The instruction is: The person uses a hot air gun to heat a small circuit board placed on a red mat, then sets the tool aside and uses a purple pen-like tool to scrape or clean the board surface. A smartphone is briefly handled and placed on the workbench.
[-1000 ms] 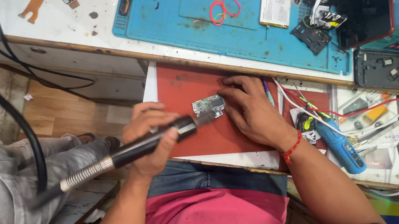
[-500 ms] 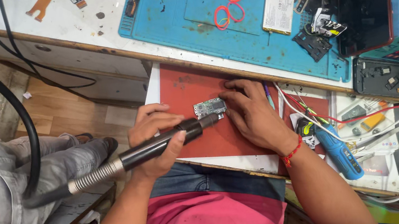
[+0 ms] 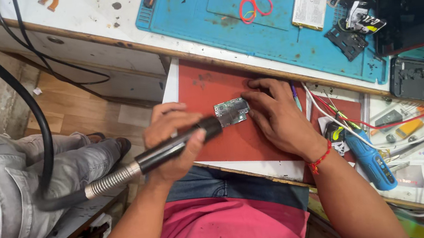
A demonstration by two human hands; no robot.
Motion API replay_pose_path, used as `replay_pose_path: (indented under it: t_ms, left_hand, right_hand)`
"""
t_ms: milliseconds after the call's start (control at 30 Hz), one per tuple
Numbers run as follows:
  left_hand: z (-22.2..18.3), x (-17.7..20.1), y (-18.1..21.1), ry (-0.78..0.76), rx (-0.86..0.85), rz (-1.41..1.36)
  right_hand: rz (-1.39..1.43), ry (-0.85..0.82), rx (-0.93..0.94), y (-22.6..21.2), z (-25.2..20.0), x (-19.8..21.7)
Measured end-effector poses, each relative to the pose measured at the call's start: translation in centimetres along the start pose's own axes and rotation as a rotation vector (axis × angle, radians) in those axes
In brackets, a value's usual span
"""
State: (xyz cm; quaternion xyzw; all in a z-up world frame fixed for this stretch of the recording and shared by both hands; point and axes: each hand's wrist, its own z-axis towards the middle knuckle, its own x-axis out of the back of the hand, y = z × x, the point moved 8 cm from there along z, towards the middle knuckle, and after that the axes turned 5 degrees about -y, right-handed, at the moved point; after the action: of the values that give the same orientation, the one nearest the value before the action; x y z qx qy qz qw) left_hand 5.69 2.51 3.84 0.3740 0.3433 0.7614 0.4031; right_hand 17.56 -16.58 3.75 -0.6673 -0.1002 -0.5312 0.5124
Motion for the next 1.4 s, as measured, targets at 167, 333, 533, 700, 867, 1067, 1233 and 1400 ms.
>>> replay_pose_path:
  t_ms: [167,333,533,700,867,1067,1233,1400]
  left_hand:
    - [0.3,-0.3,0.2,-0.059,-0.022,-0.071]
    - [0.2,0.4,-0.3,0.011,0.022,-0.071]
    - [0.0,0.1,0.0,-0.037,0.005,-0.056]
    - [0.2,0.0,-0.2,-0.026,0.014,-0.057]
    - [0.3,-0.1,0.0,-0.041,-0.004,-0.05]
    - [0.2,0.0,0.1,-0.038,-0.009,-0.065]
    - [0.3,0.0,0.1,-0.016,0.017,-0.023]
    - [0.2,0.4,0.3,0.046,0.043,0.026]
  right_hand:
    - [0.008,-0.001,0.011,-0.2,0.1,0.0]
    - [0.017,-0.005,-0.012,0.0,0.2,-0.1]
    - [0.017,-0.003,-0.006,-0.1,0.1,-0.1]
    - [0.012,-0.001,0.0,-0.1,0.2,0.0]
    - [0.013,-0.004,-0.01,0.0,0.2,0.0]
    - [0.009,-0.007,-0.012,0.0,0.2,-0.1]
    - [0.011,-0.015,-0.026,0.3,0.1,-0.3]
    - [0.019,-0.02,-0.031,0.6,0.1,-0.4]
